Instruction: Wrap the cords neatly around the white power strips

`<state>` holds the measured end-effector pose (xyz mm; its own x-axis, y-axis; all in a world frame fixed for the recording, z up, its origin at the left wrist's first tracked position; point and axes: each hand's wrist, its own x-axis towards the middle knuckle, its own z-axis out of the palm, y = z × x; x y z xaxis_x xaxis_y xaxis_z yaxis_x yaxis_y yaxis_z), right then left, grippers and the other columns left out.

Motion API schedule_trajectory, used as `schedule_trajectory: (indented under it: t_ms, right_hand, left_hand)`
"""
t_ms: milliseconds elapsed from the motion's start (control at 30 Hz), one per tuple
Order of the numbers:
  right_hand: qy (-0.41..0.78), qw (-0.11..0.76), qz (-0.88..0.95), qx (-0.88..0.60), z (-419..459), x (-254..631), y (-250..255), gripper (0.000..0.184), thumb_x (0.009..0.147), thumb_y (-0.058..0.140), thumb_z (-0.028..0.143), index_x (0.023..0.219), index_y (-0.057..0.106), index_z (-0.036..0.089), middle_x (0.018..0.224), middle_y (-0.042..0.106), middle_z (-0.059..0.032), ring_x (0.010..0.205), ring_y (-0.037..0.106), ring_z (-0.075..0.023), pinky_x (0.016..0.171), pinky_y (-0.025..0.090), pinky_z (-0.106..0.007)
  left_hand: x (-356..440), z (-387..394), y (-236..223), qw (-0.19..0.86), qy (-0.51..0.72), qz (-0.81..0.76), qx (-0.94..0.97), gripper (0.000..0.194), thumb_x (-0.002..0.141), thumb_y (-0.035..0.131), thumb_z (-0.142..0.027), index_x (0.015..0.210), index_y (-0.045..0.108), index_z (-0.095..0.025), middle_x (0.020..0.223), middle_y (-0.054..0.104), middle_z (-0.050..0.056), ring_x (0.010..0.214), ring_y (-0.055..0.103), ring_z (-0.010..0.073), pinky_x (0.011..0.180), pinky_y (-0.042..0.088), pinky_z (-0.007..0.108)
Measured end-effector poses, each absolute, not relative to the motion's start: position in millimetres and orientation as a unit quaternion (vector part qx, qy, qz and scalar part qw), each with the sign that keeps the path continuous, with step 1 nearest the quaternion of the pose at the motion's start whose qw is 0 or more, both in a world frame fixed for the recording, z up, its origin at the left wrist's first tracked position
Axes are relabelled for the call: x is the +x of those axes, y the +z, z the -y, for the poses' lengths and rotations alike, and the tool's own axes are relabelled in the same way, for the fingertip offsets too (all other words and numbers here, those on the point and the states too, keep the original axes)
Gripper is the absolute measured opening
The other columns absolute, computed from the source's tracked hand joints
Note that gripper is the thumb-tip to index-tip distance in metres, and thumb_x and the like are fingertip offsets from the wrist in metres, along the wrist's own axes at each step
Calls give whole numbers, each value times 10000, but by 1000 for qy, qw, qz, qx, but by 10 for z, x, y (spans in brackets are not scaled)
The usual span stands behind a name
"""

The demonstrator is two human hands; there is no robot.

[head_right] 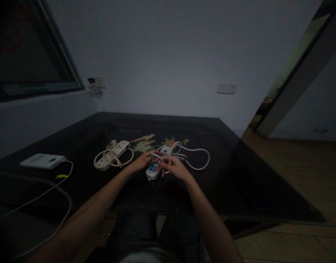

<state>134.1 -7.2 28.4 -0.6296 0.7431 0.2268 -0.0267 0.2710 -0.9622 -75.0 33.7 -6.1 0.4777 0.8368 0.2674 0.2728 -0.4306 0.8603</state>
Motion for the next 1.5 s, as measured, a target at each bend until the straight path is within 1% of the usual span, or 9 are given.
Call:
schedule_trajectory:
  t_ms: [333,500,633,767,933,1033,1167,1367,1500]
  right_hand:
    - [479,492,637,-350,-172,1445,204,360,742,641,504,904,643,183,775,693,-25,461,595,-129,482,503,-267]
    - [417,516,622,-416,-293,1477,65,307,755,608,469,856,641,180,763,654,-23,443,573,-133,431,482,-273]
    - [422,489,651,-399,-215,1449,113,298,771,606,450,894,662,184,820,658,-32,475,580,-133,451,491,-277]
    - [477,418,711,-303,-23,1374,266,310,813,590,461,932,679,188,789,659,-18,536,588,-133,519,506,-269]
    - [567,314,726,-228,116,1358,378,325,831,601,439,986,674,162,699,641,5,512,593,-109,523,460,-223]
    - [601,285,719,-200,107,1399,381,325,837,611,408,1024,668,150,701,653,-3,505,602,-99,499,430,-197]
    - [637,261,703,-176,81,1422,359,334,842,618,391,1056,662,139,709,666,-15,500,610,-94,489,433,-189]
    - [657,252,692,-162,63,1420,334,330,836,635,384,1049,673,136,743,689,-31,505,621,-91,490,452,-184]
    - [652,274,689,-157,54,1454,347,326,835,637,373,1058,670,138,727,690,-25,491,619,-93,480,457,-185]
  left_hand:
    - [-740,-246,-22,321,293,-414,800,525,959,253,-471,1165,647,-191,1090,688,65,995,617,226,909,424,309]
    - [-717,-168,73,253,272,-438,819,399,917,401,-459,1057,687,-220,924,708,61,868,642,236,803,452,294]
    - [-696,-148,104,227,283,-453,814,355,901,439,-426,1044,686,-214,985,697,79,938,627,247,852,445,310]
    - [-709,-183,141,297,356,-423,779,368,922,393,-356,1124,648,-184,1091,675,97,1075,586,247,971,401,363]
    - [-872,-173,288,510,353,-291,728,605,745,683,-376,1304,514,-217,1281,567,122,1220,497,271,1004,389,399]
    - [-949,-179,316,575,400,-235,674,665,731,695,-453,1315,499,-203,1344,504,156,1290,430,291,1025,366,418]
    - [-821,-314,272,518,486,-297,638,549,804,616,-456,1260,520,-165,1306,528,162,1244,478,266,1037,356,412]
    - [-348,-548,433,415,328,-280,801,587,669,731,-252,1216,526,-192,1247,575,116,1127,548,239,955,421,354]
    - [-123,-573,583,304,273,-282,868,444,628,719,-177,1056,608,-141,1005,654,91,928,600,231,830,456,311]
